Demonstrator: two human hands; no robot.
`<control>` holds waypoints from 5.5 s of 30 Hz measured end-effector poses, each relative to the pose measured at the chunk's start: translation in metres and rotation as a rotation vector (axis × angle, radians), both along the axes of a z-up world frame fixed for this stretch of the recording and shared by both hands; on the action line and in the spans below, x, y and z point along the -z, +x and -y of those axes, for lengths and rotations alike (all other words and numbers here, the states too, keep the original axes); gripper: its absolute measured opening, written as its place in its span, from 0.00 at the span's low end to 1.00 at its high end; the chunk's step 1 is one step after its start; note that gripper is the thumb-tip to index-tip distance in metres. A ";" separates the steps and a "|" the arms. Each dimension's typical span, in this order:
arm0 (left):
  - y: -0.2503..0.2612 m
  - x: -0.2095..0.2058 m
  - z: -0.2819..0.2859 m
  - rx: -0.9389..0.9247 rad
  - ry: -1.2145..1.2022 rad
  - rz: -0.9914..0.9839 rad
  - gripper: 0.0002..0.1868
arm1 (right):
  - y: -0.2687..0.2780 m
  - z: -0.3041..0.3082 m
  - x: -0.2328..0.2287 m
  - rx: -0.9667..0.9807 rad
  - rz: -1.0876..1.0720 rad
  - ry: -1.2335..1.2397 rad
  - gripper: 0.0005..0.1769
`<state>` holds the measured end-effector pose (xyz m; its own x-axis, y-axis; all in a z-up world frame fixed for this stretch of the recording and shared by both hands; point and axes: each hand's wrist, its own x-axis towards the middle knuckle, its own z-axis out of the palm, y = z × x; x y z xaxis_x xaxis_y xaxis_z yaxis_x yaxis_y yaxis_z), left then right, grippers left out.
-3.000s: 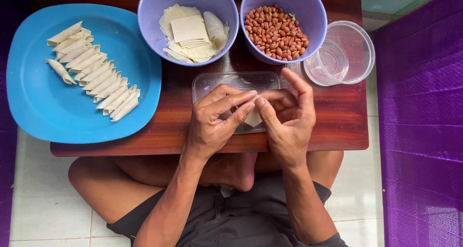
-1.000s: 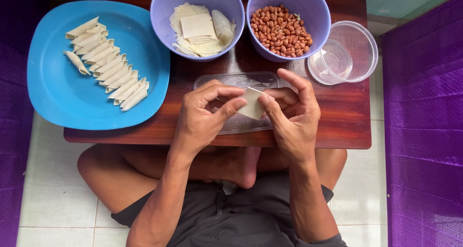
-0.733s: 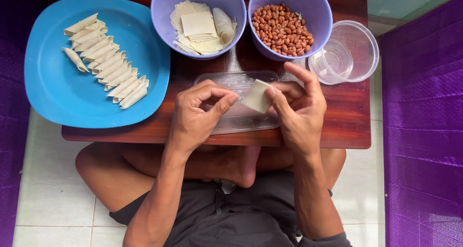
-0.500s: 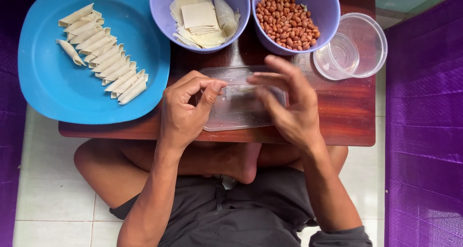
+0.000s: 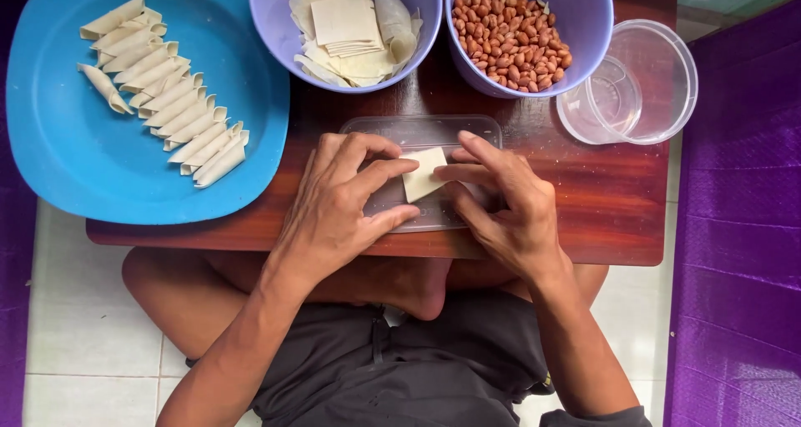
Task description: Wrapping individual peanuts in small square dough sheets to prepare them for frying or roasting.
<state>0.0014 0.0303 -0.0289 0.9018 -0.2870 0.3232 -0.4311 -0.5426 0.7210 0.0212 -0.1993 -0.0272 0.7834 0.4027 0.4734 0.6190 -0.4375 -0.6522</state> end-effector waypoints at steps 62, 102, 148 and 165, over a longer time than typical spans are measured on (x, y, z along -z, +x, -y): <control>0.011 0.001 0.013 0.105 0.349 0.155 0.15 | -0.010 0.002 0.002 0.164 0.163 -0.048 0.24; 0.004 -0.002 0.025 0.059 0.514 0.225 0.30 | -0.017 0.003 -0.008 0.231 -0.189 0.093 0.26; -0.008 -0.009 0.026 0.041 0.467 0.266 0.17 | -0.017 0.006 -0.009 0.219 -0.197 0.087 0.25; 0.010 -0.013 0.031 0.026 0.406 0.237 0.26 | -0.019 0.002 -0.013 0.211 -0.238 0.139 0.23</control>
